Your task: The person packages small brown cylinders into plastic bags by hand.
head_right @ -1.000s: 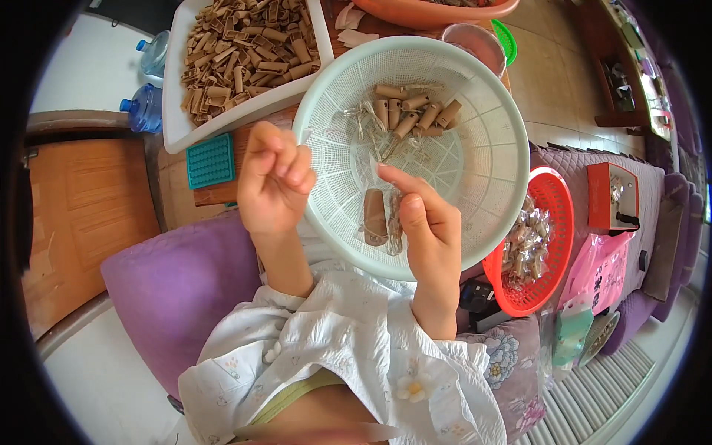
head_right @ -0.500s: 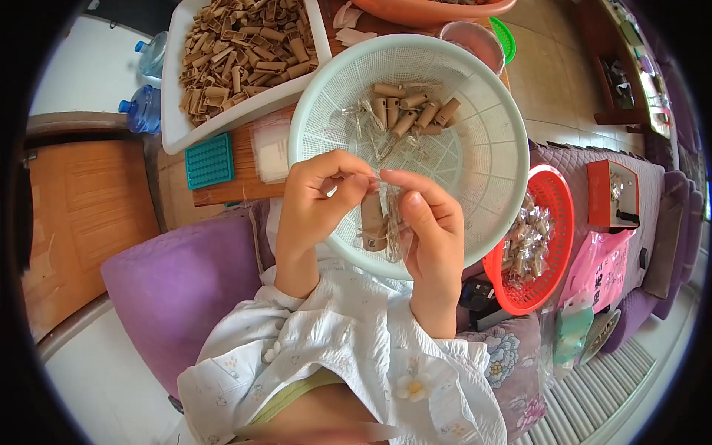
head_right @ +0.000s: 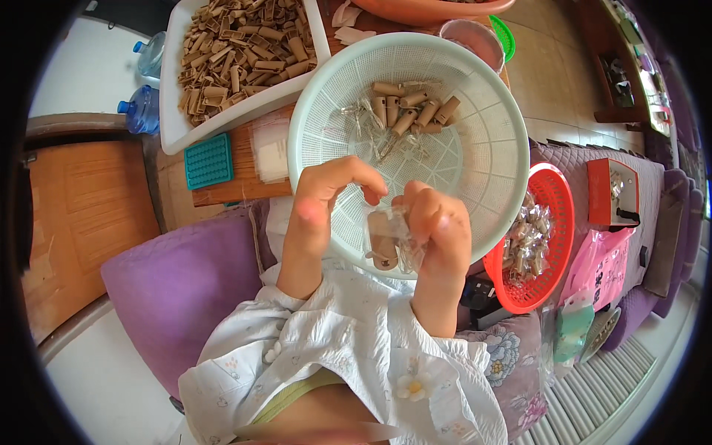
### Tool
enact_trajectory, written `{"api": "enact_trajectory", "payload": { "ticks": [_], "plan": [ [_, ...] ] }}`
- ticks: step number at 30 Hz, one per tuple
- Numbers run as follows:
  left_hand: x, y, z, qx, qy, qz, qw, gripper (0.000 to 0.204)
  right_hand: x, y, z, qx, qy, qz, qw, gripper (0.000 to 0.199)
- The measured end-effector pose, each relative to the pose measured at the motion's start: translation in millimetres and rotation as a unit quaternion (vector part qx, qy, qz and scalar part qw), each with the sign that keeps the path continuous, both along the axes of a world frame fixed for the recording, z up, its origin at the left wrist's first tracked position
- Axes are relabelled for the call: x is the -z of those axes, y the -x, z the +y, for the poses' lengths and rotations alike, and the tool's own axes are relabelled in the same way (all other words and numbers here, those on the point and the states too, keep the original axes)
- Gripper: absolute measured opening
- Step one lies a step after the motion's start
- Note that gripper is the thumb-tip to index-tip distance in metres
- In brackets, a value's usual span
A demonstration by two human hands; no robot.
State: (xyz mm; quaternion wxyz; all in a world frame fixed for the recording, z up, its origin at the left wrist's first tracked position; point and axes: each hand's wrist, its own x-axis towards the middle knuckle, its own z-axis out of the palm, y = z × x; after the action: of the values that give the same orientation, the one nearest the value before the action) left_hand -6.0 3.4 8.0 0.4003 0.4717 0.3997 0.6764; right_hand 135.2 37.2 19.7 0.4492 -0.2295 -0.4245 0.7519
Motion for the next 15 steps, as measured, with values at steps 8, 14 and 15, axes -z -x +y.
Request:
{"api": "enact_trajectory", "payload": {
  "ticks": [8, 14, 15],
  "plan": [
    [-5.5, 11.9, -0.6, 0.126, 0.096, 0.251, 0.955, 0.041, 0.6, -5.4, 2.3, -0.008, -0.035, -0.066, 0.997, 0.044],
    [7.4, 38.4, -5.0, -0.011, 0.152, 0.222, 0.963, 0.023, 6.4, -47.9, 16.2, 0.069, 0.082, 0.109, 0.988, 0.03],
    [8.8, 46.1, -6.0, -0.042, 0.138, 0.221, 0.965, 0.02, 12.7, -61.3, 22.7, 0.097, 0.062, 0.131, 0.985, 0.026]
  ]
}}
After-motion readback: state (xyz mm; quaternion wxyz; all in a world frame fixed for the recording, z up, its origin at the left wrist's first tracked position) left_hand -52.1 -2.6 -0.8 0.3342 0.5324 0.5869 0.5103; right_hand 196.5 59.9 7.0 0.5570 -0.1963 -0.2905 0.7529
